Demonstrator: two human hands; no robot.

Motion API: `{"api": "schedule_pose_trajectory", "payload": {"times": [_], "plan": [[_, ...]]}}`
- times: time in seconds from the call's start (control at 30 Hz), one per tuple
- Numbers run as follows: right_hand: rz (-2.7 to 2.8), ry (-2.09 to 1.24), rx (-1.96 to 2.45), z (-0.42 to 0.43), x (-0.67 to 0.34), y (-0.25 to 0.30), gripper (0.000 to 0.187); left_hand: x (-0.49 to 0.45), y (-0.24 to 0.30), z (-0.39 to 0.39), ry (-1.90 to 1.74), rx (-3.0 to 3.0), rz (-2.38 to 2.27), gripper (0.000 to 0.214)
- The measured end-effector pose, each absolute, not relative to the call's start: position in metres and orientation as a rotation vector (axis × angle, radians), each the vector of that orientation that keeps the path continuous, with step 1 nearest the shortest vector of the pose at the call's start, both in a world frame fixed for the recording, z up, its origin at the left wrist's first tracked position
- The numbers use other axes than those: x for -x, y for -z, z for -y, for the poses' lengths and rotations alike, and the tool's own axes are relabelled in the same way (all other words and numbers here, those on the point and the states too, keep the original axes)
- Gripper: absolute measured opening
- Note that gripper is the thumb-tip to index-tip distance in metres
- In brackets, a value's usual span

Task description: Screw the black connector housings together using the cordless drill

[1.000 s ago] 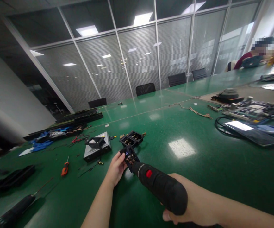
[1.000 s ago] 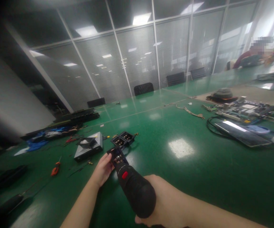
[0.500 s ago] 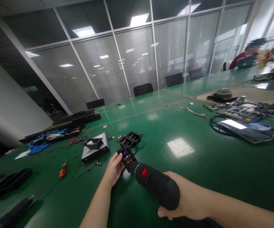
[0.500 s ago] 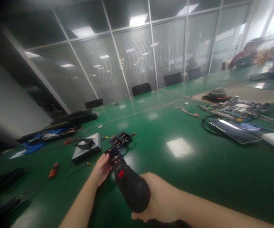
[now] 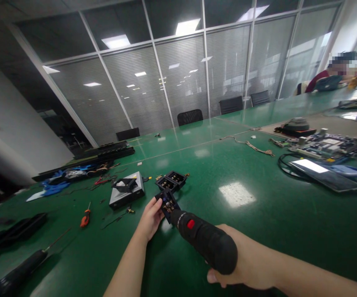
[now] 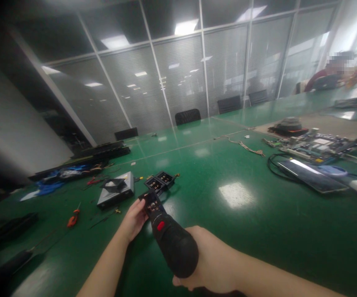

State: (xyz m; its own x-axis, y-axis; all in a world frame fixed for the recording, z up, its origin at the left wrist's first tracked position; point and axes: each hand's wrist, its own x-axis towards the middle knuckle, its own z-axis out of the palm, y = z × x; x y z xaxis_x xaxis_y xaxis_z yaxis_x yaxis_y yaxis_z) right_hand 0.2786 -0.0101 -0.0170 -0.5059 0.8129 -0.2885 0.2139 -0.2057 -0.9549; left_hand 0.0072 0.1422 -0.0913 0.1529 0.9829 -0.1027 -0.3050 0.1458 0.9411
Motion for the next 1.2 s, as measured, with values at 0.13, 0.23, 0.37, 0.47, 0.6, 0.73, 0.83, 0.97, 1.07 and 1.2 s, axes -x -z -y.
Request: {"api": "schedule_pose_trajectory", "payload": {"times": [0.13,0.23,0.37,0.47,0.6,0.73,0.83,0.97,1.07,1.2], "plan": [[1.596,-1.775,1.178,0.009,-0.279,0.019,0.039,-0.007,0.091,-0.142,-1.147,-0.955,-0.935,0.051],[1.579,-1.773,1.148,0.009,-0.278,0.019,0.039,-0.007,0.090,-0.142,-1.149,-0.954,-0.937,0.051],[1.601,-1.765,1.172,0.009,-0.278,0.018,0.038,-0.007,0.091,-0.142,-1.153,-0.958,-0.935,0.050],[1.599,-1.752,1.176,0.009,-0.278,0.020,0.038,-0.006,0.093,-0.143,-1.155,-0.963,-0.933,0.049],[1.600,-1.760,1.174,0.008,-0.278,0.020,0.036,-0.006,0.094,-0.144,-1.157,-0.955,-0.919,0.048],[1.587,-1.790,1.166,0.009,-0.277,0.015,0.035,-0.006,0.093,-0.144,-1.163,-0.940,-0.925,0.050],[1.633,-1.755,1.179,0.009,-0.277,0.012,0.038,-0.006,0.092,-0.144,-1.153,-0.938,-0.937,0.050],[1.666,-1.746,1.178,0.009,-0.277,0.012,0.034,-0.005,0.093,-0.145,-1.141,-0.944,-0.943,0.052],[1.657,-1.762,1.178,0.009,-0.276,0.012,0.031,-0.005,0.093,-0.145,-1.134,-0.940,-0.946,0.052],[1.657,-1.761,1.183,0.009,-0.276,0.010,0.036,-0.005,0.092,-0.145,-1.137,-0.935,-0.949,0.049]]}}
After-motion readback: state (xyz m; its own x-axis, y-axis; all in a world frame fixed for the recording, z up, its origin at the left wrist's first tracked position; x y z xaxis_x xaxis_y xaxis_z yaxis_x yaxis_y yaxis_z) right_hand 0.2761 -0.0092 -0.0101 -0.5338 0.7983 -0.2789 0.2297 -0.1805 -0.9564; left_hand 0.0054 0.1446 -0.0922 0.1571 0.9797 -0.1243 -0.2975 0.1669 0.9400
